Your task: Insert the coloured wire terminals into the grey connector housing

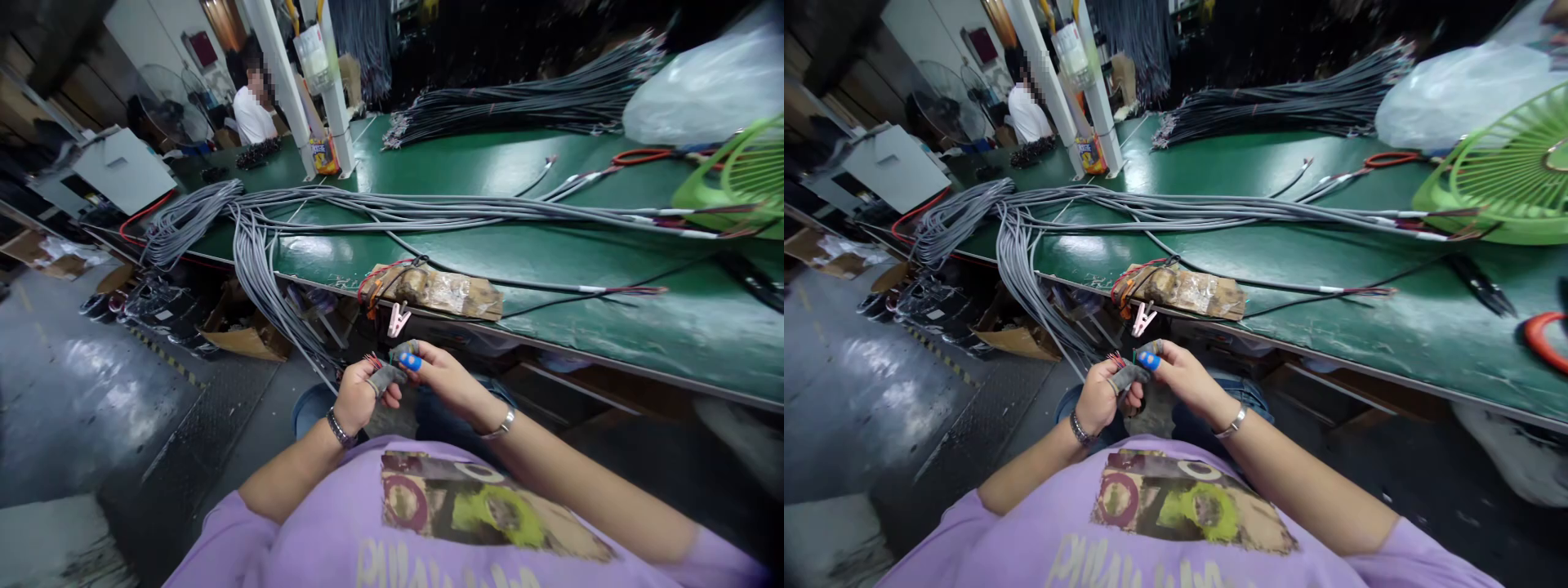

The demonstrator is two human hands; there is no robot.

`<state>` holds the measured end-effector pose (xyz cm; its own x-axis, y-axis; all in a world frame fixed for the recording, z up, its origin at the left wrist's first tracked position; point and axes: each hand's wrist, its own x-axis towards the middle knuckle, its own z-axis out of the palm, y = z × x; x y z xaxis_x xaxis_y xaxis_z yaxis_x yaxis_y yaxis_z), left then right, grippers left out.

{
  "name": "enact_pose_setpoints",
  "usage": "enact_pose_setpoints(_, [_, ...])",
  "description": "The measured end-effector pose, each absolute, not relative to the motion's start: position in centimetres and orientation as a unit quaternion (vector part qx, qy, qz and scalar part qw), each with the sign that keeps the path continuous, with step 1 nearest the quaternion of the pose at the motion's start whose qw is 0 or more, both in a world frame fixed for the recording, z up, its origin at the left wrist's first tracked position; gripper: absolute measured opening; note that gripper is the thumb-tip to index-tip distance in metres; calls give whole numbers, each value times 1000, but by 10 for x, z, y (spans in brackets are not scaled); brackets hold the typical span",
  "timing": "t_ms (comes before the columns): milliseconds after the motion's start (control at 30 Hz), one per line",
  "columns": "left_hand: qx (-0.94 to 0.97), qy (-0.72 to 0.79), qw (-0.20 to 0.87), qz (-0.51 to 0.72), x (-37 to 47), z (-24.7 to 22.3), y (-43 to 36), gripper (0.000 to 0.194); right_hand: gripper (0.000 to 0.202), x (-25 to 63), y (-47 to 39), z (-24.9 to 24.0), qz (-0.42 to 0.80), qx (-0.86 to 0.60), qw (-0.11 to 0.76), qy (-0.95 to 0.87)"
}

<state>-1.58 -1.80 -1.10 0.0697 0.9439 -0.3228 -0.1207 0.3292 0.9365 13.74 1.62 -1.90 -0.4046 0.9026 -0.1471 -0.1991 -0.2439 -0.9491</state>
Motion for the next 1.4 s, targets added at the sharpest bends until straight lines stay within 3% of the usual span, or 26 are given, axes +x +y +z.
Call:
enact_pose_setpoints(300, [471,546,588,367,-19,-9,-20,43,33,133,21,-18,684,-372,376,-503])
enact_pose_setpoints(733, [384,563,559,473,-19,-21,-15,30,36,126,14,-18,681,-406,421,-441])
enact_pose_setpoints(1400, [365,571,521,518,-21,-17,-13,34,31,128,14,-18,674,-417,422,-439])
